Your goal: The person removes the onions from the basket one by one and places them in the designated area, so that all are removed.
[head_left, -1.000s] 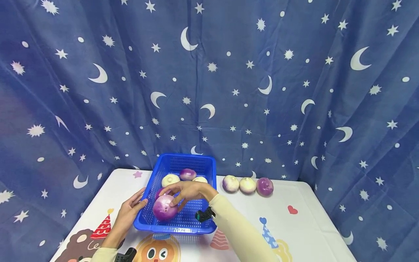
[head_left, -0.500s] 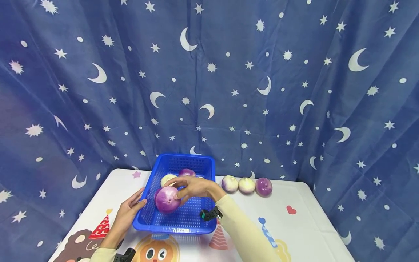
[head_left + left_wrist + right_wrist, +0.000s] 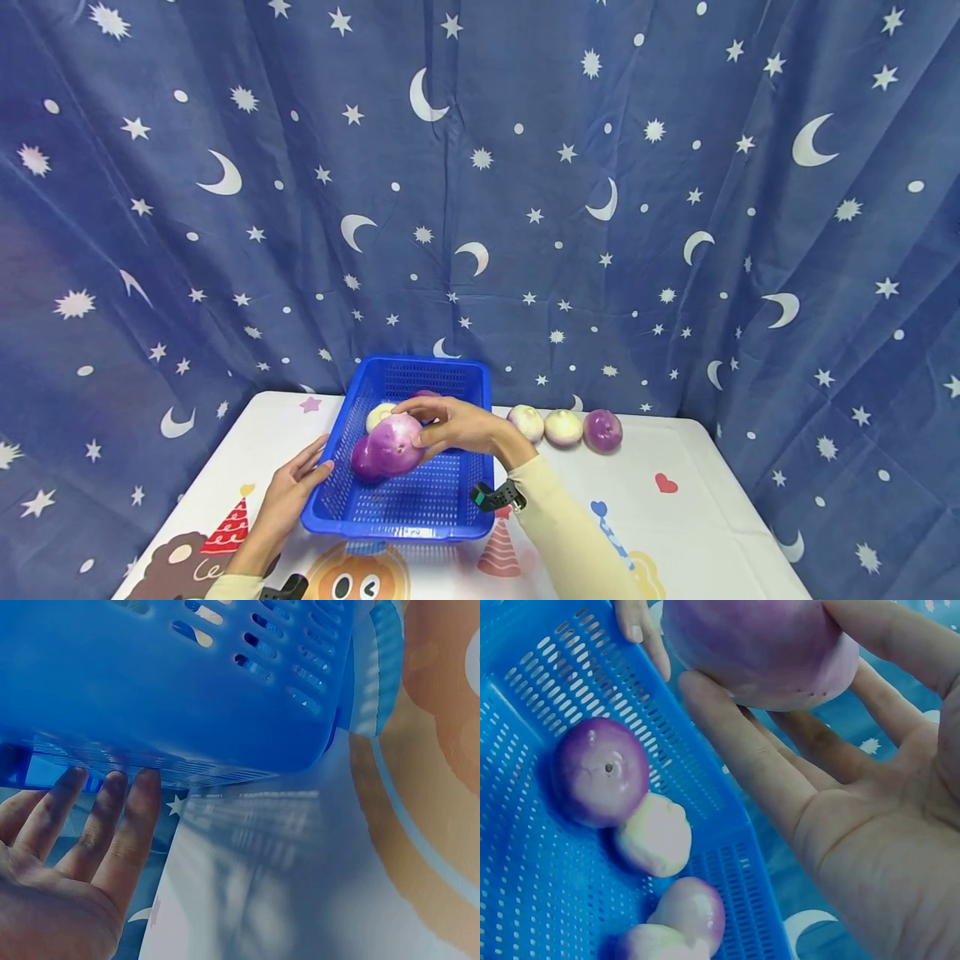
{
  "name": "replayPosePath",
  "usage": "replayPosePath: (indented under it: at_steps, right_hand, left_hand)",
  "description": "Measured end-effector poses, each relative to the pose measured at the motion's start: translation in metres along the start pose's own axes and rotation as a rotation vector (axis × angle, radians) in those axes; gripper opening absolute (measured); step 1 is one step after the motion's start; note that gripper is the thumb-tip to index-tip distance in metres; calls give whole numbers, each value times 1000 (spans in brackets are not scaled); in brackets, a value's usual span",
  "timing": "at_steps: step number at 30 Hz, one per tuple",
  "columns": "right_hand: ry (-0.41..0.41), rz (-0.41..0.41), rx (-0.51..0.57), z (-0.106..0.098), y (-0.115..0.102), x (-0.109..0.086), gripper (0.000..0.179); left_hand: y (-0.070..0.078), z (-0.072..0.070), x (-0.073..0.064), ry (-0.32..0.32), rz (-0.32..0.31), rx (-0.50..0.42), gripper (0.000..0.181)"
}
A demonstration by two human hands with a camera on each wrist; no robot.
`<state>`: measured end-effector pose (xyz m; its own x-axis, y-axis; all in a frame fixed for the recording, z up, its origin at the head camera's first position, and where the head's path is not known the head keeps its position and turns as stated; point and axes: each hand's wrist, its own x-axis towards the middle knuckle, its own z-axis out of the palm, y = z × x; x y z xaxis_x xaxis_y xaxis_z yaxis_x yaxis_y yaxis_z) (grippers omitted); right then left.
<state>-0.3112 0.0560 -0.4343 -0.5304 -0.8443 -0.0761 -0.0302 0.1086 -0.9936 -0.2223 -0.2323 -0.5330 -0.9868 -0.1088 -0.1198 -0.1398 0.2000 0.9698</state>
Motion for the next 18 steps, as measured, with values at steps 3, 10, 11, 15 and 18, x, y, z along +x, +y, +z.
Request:
replayPosePath:
  at_steps: [3, 10, 11, 15, 18]
  right_hand:
    - [16, -15, 19, -1, -1, -4, 56]
    - [63, -57, 69, -6, -3, -15, 56]
    - [74, -62, 67, -7, -3, -17, 56]
    - [97, -81, 70, -11, -3, -27, 56]
    - [120, -95, 87, -13, -4, -36, 57]
  left_hand:
    - [-1, 0, 0, -1, 1, -17, 65]
    - [-2, 1, 1, -5, 4, -37, 64]
    - [-2, 1, 1, -7, 6, -38, 64]
    - [-1, 1, 1, -13, 6, -47, 64]
    - [1, 0, 0, -11, -3, -26, 64]
